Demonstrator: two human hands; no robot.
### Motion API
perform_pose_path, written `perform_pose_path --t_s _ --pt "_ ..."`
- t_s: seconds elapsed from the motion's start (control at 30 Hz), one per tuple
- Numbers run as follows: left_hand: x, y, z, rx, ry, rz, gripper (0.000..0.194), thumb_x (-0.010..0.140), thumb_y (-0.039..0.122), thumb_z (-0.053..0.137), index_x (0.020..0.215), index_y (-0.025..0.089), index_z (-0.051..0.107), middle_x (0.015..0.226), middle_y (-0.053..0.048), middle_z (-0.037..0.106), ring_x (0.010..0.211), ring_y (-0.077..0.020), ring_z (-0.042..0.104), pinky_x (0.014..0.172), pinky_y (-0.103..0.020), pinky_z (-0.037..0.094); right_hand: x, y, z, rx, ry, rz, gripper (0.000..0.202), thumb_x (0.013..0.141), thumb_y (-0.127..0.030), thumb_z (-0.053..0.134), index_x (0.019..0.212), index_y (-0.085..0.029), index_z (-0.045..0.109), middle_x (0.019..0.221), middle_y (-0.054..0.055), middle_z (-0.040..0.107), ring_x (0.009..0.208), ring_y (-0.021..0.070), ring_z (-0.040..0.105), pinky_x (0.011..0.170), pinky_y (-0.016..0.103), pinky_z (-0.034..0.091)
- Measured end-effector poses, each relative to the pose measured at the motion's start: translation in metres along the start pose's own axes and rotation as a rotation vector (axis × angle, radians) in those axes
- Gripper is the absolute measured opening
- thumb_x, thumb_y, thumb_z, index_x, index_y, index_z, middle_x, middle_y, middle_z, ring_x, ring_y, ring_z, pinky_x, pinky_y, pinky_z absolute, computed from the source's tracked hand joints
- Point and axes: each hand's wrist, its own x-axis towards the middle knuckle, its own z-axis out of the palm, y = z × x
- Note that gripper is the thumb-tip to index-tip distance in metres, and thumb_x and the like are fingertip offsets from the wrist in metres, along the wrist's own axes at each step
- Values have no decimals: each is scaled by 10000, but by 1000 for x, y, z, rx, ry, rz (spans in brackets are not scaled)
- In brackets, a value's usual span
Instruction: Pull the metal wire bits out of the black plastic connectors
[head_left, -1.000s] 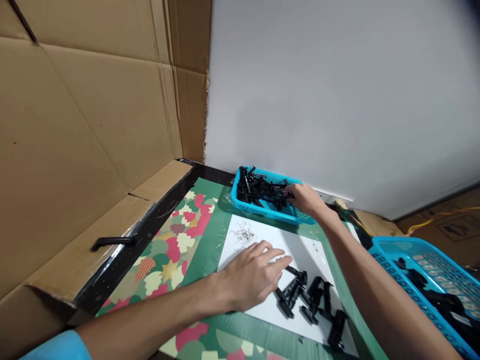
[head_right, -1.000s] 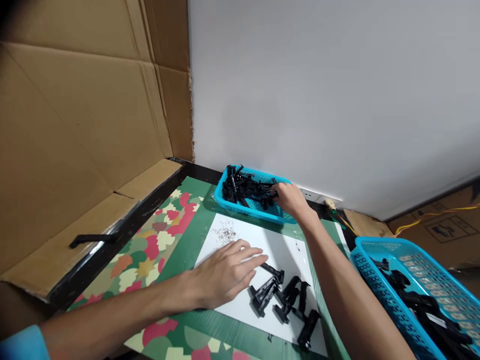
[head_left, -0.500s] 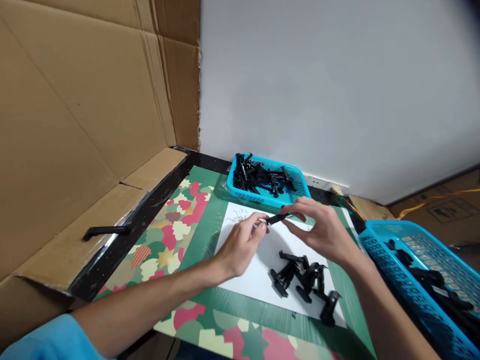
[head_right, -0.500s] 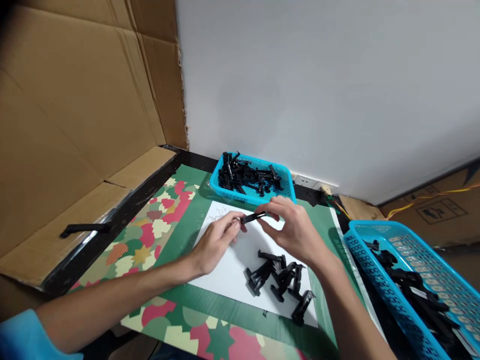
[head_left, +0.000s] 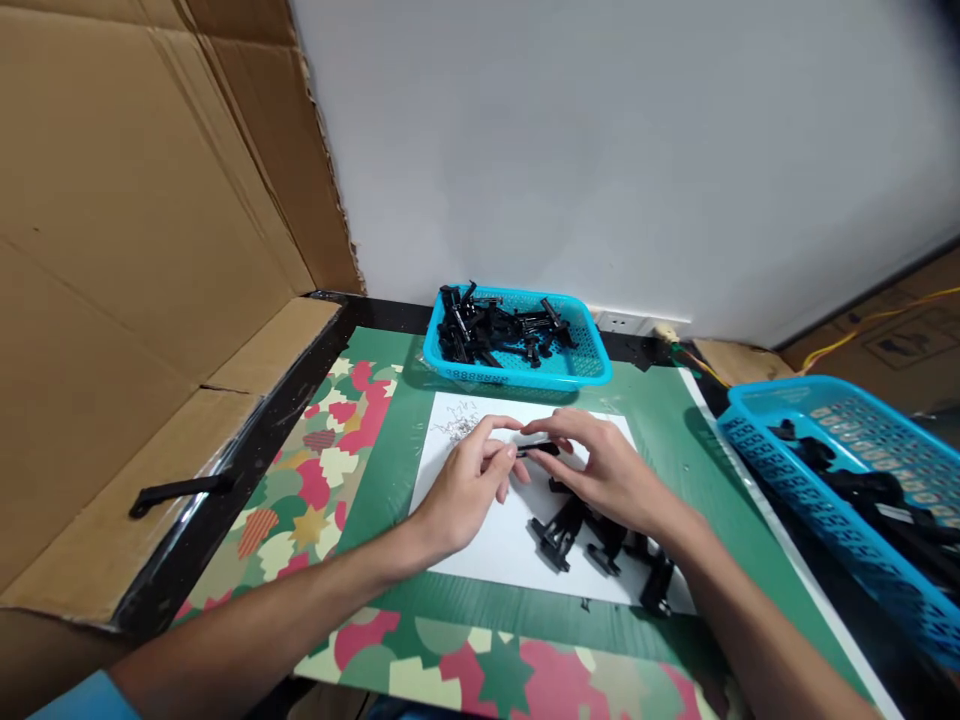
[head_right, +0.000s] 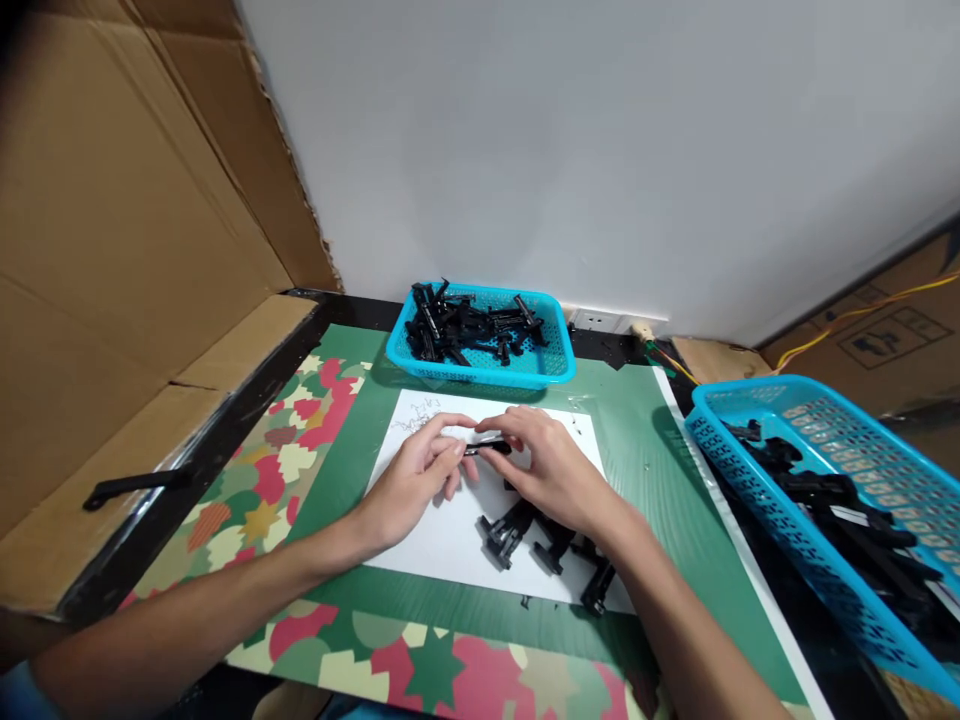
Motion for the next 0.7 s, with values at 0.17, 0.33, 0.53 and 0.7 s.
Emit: perform_pose_path --t_s 0.17,0.33,0.53,0.7 --pt "3 1 -2 -101 21 -56 383 1066 459 504 1337 192 543 832 -8 678 582 -99 492 594 -244 371 -4 6 -9 51 98 68 296 1017 -505 676 1172 -271 768 963 83 726 875 247 632 688 343 470" --pt "3 4 -4 -208 48 -112 343 1051 431 489 1264 179 580 748 1 653 563 -99 468 570 -237 348 -5 7 -10 97 79 82 301 981 -513 728 1115 -249 788 888 57 703 797 216 606 667 330 450" --pt "1 8 -4 -199 8 -89 413 1061 532 515 1220 159 593 771 -12 653 607 -102 486 591 -239 368 -5 11 -4 185 108 149 318 1003 -521 692 1071 -227 791 859 48 697 756 203 580 685 335 457" --pt "-1 7 -1 -102 -100 -32 443 1024 550 611 1196 142 629 798 -21 660 591 -94 482 570 -232 374 -4 12 1 255 110 175 320 997 -523 698 1061 -229 808 862 45 731 735 198 594 679 330 467"
